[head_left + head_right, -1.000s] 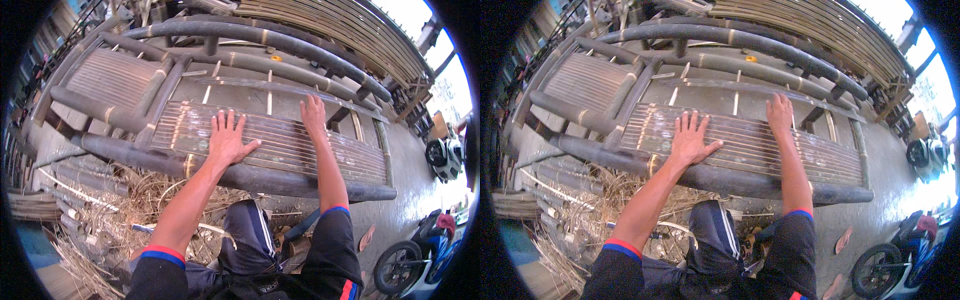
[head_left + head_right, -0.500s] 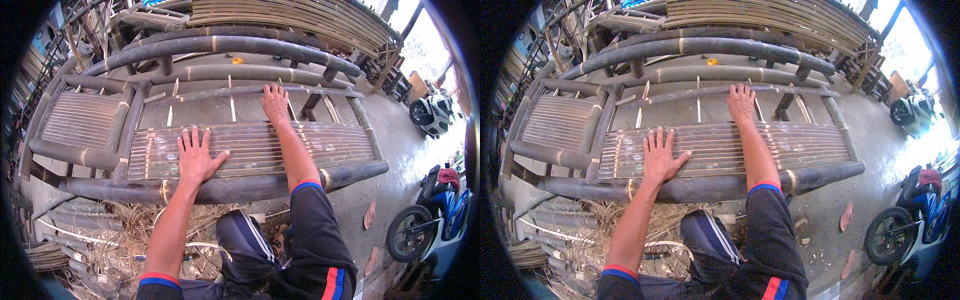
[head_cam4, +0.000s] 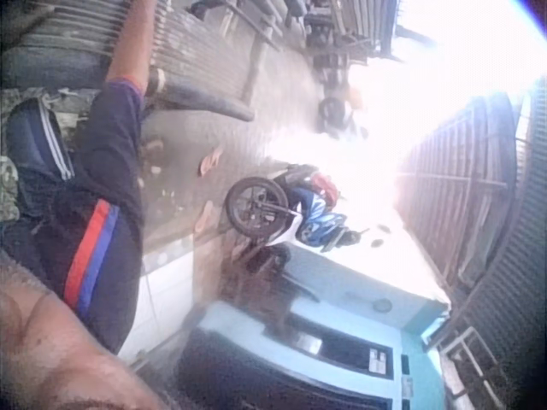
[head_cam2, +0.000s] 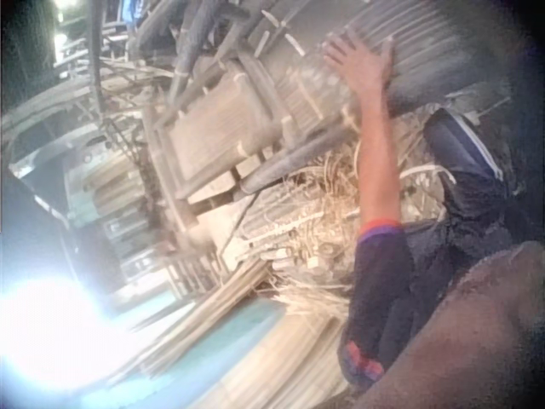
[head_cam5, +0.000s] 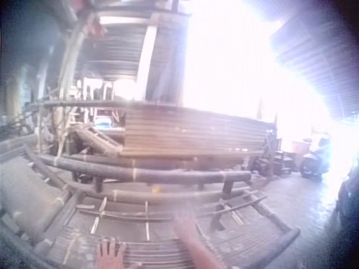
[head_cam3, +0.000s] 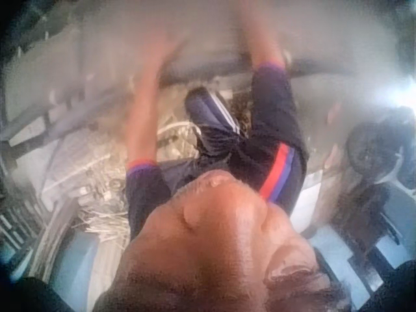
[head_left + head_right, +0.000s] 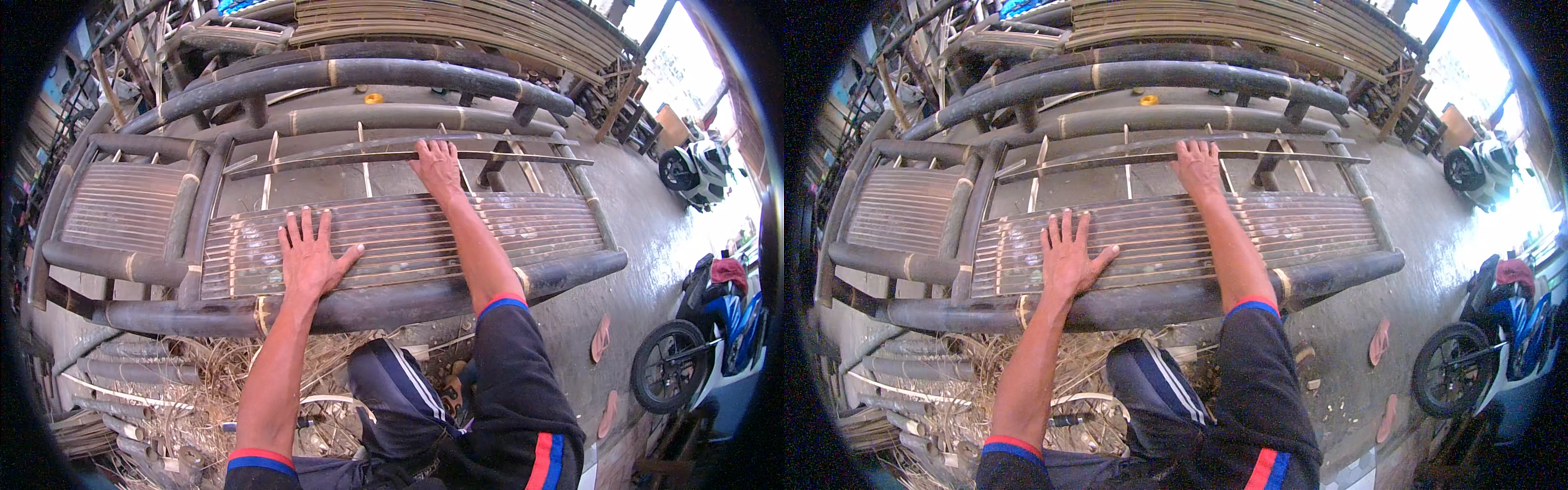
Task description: The person sits on the floor and uses a knife to shave thin strips of bamboo, repeatedly peeling off layers and placing the finished strips onto a nearby bamboo frame.
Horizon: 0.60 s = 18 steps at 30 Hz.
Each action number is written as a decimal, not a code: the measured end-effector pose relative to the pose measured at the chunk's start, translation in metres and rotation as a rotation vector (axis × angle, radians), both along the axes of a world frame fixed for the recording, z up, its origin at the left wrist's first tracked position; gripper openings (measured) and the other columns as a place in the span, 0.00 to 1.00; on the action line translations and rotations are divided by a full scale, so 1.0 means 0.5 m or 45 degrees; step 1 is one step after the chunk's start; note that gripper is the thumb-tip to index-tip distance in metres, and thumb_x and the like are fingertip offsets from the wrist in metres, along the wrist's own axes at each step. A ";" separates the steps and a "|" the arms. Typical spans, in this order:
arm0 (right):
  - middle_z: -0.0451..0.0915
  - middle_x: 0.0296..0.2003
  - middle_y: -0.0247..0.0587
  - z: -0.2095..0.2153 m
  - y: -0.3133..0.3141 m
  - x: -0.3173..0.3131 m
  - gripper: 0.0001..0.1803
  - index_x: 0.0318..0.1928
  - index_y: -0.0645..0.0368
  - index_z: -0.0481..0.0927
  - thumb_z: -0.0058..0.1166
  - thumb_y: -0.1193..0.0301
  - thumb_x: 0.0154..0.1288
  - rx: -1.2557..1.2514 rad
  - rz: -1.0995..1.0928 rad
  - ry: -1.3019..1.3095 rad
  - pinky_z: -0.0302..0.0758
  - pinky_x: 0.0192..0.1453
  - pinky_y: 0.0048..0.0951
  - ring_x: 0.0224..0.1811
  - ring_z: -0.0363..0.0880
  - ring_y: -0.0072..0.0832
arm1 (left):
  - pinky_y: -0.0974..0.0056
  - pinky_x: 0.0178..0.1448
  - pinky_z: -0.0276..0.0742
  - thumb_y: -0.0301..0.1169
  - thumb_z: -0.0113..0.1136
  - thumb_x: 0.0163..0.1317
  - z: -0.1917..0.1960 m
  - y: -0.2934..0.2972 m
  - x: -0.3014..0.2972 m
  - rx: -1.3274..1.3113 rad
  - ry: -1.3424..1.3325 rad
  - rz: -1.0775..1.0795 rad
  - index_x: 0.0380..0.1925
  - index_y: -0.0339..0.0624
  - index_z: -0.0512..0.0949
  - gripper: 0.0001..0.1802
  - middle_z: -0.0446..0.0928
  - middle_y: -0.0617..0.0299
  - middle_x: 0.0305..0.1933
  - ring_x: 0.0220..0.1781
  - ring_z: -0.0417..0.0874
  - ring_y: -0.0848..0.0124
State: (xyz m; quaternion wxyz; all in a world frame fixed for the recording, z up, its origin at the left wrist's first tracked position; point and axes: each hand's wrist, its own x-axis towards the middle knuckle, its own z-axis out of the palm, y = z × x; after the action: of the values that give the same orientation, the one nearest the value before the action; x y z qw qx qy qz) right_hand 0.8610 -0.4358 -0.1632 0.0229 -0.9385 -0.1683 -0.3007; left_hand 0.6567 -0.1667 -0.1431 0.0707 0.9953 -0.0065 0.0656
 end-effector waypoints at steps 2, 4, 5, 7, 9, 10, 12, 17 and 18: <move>0.82 0.40 0.40 0.028 -0.005 -0.021 0.22 0.51 0.50 0.78 0.62 0.54 0.62 -0.072 0.077 0.052 0.71 0.55 0.45 0.50 0.79 0.39 | 0.40 0.81 0.37 0.72 0.47 0.61 0.000 0.001 0.000 -0.011 -0.004 -0.004 0.74 0.47 0.59 0.52 0.50 0.44 0.80 0.81 0.46 0.43; 0.81 0.39 0.38 0.047 -0.027 -0.045 0.20 0.49 0.50 0.78 0.61 0.52 0.63 -0.154 0.215 0.042 0.73 0.53 0.44 0.48 0.79 0.37 | 0.41 0.81 0.37 0.73 0.46 0.61 -0.007 0.000 -0.003 -0.040 -0.010 -0.007 0.75 0.48 0.58 0.52 0.49 0.45 0.80 0.81 0.45 0.44; 0.80 0.36 0.37 0.062 -0.042 -0.061 0.19 0.49 0.48 0.79 0.61 0.53 0.64 -0.130 0.400 -0.021 0.75 0.48 0.41 0.45 0.80 0.36 | 0.41 0.81 0.36 0.73 0.45 0.61 -0.011 -0.004 -0.001 -0.060 -0.023 -0.006 0.75 0.48 0.58 0.53 0.49 0.45 0.80 0.82 0.44 0.44; 0.79 0.33 0.37 0.107 -0.030 -0.113 0.18 0.48 0.47 0.81 0.64 0.55 0.61 -0.091 0.527 -0.087 0.76 0.43 0.42 0.41 0.80 0.36 | 0.41 0.82 0.35 0.73 0.44 0.61 0.006 0.004 -0.008 -0.086 -0.021 -0.001 0.76 0.49 0.57 0.53 0.48 0.45 0.81 0.82 0.43 0.45; 0.78 0.28 0.37 0.194 0.015 -0.197 0.20 0.51 0.48 0.81 0.66 0.57 0.60 -0.085 0.606 -0.069 0.77 0.36 0.39 0.33 0.81 0.37 | 0.40 0.81 0.35 0.73 0.43 0.62 0.009 0.009 -0.013 -0.161 -0.069 -0.026 0.76 0.49 0.57 0.52 0.49 0.45 0.80 0.82 0.44 0.45; 0.78 0.27 0.37 0.228 0.043 -0.228 0.21 0.52 0.48 0.81 0.66 0.58 0.60 -0.085 0.640 -0.083 0.77 0.33 0.38 0.31 0.81 0.37 | 0.40 0.81 0.36 0.72 0.43 0.63 -0.007 0.016 -0.007 -0.207 -0.137 -0.042 0.75 0.48 0.58 0.51 0.51 0.44 0.79 0.82 0.46 0.45; 0.78 0.26 0.37 0.290 0.095 -0.282 0.22 0.53 0.48 0.80 0.66 0.59 0.60 -0.061 0.704 -0.108 0.77 0.31 0.39 0.29 0.82 0.37 | 0.41 0.80 0.44 0.67 0.45 0.65 -0.012 0.015 -0.010 -0.291 -0.336 -0.092 0.73 0.46 0.62 0.46 0.59 0.43 0.75 0.78 0.55 0.44; 0.80 0.26 0.39 0.428 0.253 -0.395 0.21 0.54 0.48 0.80 0.65 0.58 0.62 -0.008 0.745 -0.149 0.76 0.30 0.41 0.28 0.82 0.39 | 0.47 0.75 0.61 0.56 0.54 0.68 -0.003 0.045 -0.053 -0.555 -0.572 -0.299 0.69 0.43 0.65 0.38 0.67 0.42 0.67 0.70 0.66 0.45; 0.80 0.26 0.39 0.446 0.273 -0.412 0.21 0.54 0.48 0.80 0.64 0.57 0.62 -0.022 0.763 -0.179 0.76 0.30 0.41 0.28 0.82 0.39 | 0.49 0.73 0.64 0.54 0.55 0.68 0.002 0.043 -0.074 -0.611 -0.563 -0.367 0.69 0.42 0.65 0.37 0.67 0.42 0.66 0.69 0.68 0.46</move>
State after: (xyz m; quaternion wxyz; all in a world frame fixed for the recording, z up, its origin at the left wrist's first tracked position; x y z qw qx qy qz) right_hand 0.6549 -0.2993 0.0597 0.0906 -0.8241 -0.4412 -0.3434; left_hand 0.6199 -0.1449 -0.1419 0.3078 0.9010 -0.1463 0.2684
